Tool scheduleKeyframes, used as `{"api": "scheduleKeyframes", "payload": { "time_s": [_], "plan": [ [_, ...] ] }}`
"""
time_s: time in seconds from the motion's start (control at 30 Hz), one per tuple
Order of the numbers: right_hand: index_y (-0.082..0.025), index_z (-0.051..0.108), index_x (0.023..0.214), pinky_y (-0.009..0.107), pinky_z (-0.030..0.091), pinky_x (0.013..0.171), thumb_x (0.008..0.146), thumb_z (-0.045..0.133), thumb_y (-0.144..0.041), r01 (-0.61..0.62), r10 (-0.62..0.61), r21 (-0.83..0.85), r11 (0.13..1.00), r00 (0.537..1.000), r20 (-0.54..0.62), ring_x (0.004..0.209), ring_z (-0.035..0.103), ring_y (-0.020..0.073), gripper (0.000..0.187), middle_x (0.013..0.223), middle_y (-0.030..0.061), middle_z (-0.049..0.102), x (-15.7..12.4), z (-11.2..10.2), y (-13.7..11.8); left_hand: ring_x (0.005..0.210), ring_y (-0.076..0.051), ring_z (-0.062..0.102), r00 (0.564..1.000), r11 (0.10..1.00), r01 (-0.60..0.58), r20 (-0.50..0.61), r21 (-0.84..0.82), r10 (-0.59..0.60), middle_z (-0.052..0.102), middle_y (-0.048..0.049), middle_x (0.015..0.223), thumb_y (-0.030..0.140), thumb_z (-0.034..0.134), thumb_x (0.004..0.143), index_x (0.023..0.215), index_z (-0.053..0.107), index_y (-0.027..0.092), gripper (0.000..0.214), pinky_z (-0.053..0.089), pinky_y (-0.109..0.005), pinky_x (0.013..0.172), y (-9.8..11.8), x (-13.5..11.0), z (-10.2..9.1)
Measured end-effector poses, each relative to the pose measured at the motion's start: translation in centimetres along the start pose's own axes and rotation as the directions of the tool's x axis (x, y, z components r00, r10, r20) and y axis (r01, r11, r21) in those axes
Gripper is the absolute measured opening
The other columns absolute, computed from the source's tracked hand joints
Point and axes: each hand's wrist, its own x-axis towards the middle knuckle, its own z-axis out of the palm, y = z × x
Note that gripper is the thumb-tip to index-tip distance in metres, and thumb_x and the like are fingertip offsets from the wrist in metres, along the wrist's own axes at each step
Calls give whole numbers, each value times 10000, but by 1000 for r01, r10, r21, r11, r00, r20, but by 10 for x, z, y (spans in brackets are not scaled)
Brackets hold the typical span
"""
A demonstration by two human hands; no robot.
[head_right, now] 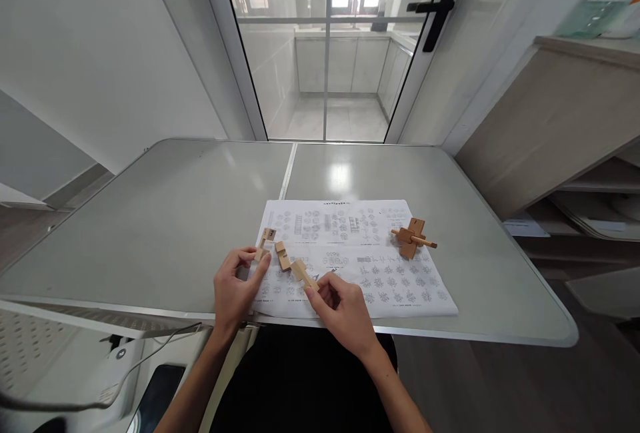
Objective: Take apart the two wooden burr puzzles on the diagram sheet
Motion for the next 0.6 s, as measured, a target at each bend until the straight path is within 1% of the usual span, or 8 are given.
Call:
{"api": "scheduleKeyframes", "payload": {
  "time_s": [0.07, 0.13, 0.27, 0.43, 0.53, 0.6],
  "plan": [
    [-233, 600, 775, 267, 440, 545, 992, 617, -595, -24, 23, -24, 999, 999, -23, 565, 523, 155, 423, 609, -18, 581, 2, 2, -2, 901, -219, 678, 999, 999, 12, -32, 40, -11, 742, -34, 997, 369, 745, 915, 807, 610, 239, 216, 534, -356, 799, -2, 0, -1],
    [-235, 603, 769, 271, 449, 555, 993, 615, -605, -48, 46, -31, 998, 998, -42, 563, 548, 161, 433, 606, -12, 609, 5, 5, -4, 936, -238, 674, 999, 995, -8, -43, 96, 12, 743, -38, 994, 360, 741, 917, 804, 602, 244, 214, 531, -377, 830, -4, 0, -1],
    [-240, 596, 756, 283, 475, 580, 990, 612, -629, -81, 76, -55, 995, 993, -90, 558, 610, 176, 454, 620, -3, 654, 11, 10, -6, 957, -264, 656, 999, 981, -41, -19, 191, 46, 734, -45, 991, 343, 735, 917, 792, 578, 247, 223, 520, -420, 867, -9, -3, -3],
    [-253, 575, 767, 295, 480, 538, 1005, 587, -626, -130, 117, -88, 988, 984, -133, 455, 632, 176, 443, 610, -15, 673, 20, 14, -6, 939, -286, 642, 997, 961, -72, 7, 267, 73, 724, -48, 983, 308, 744, 901, 787, 547, 251, 235, 503, -467, 877, -15, -5, -3],
    [-260, 535, 736, 304, 477, 536, 1012, 578, -615, -151, 128, -151, 977, 980, -150, 412, 629, 177, 452, 572, -25, 661, 24, 16, -7, 939, -296, 643, 995, 949, -102, 22, 300, 100, 729, -46, 993, 273, 775, 862, 779, 535, 252, 255, 493, -487, 888, -17, -6, -1],
    [-265, 510, 725, 309, 468, 548, 1018, 569, -603, -150, 118, -211, 966, 980, -159, 404, 625, 181, 451, 547, -30, 648, 27, 17, -8, 977, -308, 645, 992, 945, -123, 42, 302, 116, 729, -52, 1019, 260, 795, 836, 782, 549, 250, 252, 490, -495, 905, -16, -6, 0]
  ]
}}
